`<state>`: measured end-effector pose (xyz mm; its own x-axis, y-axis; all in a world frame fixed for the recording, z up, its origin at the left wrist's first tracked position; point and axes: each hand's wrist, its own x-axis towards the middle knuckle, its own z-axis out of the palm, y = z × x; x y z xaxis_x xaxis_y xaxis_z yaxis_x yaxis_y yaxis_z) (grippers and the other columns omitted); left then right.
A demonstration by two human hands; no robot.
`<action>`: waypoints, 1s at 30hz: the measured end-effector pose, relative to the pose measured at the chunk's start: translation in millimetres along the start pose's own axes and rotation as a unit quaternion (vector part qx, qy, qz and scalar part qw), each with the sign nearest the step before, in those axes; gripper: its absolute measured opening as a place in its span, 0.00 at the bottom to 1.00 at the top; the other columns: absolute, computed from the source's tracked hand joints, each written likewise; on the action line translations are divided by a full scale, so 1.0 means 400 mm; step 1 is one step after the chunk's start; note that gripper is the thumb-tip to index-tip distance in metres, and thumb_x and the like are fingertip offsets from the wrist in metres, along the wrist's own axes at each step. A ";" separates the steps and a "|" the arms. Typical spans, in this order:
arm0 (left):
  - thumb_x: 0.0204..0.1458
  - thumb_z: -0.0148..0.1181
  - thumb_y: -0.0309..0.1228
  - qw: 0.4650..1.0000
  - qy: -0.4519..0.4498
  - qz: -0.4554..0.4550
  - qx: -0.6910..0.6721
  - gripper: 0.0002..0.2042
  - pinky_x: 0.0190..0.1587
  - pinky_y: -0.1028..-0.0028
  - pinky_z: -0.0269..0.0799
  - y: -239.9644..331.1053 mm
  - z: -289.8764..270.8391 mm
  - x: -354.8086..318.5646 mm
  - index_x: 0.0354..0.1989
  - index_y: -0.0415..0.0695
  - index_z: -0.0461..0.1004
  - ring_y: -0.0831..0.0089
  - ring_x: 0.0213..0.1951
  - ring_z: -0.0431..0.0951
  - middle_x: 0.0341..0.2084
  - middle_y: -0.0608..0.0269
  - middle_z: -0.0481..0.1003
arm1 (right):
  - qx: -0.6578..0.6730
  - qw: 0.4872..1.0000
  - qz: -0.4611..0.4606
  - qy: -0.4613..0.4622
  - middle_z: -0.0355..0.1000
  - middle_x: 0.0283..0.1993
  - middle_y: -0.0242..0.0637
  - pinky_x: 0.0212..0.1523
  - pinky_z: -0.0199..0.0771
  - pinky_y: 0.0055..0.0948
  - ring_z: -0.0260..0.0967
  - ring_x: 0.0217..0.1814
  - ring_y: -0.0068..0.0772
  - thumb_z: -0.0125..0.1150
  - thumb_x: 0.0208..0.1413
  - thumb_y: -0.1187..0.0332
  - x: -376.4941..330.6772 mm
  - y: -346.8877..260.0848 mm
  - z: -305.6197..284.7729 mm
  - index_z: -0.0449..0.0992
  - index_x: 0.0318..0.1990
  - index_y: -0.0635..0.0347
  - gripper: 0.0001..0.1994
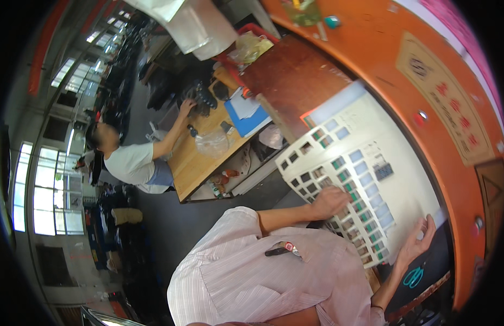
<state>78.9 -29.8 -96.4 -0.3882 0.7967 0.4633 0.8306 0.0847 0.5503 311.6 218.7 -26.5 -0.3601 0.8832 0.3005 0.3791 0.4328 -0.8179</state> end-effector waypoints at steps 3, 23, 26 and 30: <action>0.56 0.64 0.25 0.998 0.007 -0.053 0.019 0.05 0.38 0.58 0.71 0.030 0.012 -0.001 0.40 0.42 0.80 0.54 0.31 0.75 0.27 0.54 0.75 | 0.058 0.992 0.079 0.078 0.76 0.56 0.40 0.53 0.74 0.29 0.73 0.52 0.29 0.59 0.72 0.68 -0.029 0.179 -0.205 0.77 0.60 0.66 0.15; 0.62 0.55 0.25 0.994 -0.057 -0.018 0.090 0.13 0.49 0.55 0.72 -0.060 0.017 -0.036 0.52 0.31 0.75 0.51 0.44 0.76 0.41 0.48 0.77 | 0.115 0.863 0.146 0.469 0.82 0.47 0.38 0.46 0.83 0.28 0.80 0.45 0.29 0.59 0.69 0.71 -0.288 0.823 -1.050 0.81 0.56 0.64 0.13; 0.70 0.49 0.34 0.978 -0.055 -0.101 0.172 0.17 0.37 0.48 0.63 -0.004 0.018 0.012 0.31 0.34 0.70 0.40 0.32 0.70 0.28 0.36 0.71 | 0.048 0.828 0.137 0.541 0.81 0.41 0.32 0.32 0.73 0.20 0.75 0.33 0.19 0.62 0.70 0.61 -0.204 0.736 -1.116 0.83 0.49 0.61 0.13; 0.70 0.49 0.34 0.981 -0.088 -0.124 0.121 0.17 0.37 0.48 0.63 0.053 0.078 0.032 0.31 0.34 0.70 0.40 0.32 0.70 0.27 0.36 0.71 | 0.071 0.797 0.199 0.567 0.80 0.38 0.31 0.30 0.72 0.22 0.72 0.30 0.17 0.63 0.69 0.64 -0.121 0.683 -1.208 0.82 0.47 0.65 0.12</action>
<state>104.0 1.1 -100.5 -0.5334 0.8224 0.1978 0.7980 0.4117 0.4401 844.6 381.4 -27.3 0.7953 0.5761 0.1890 0.1430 0.1247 -0.9818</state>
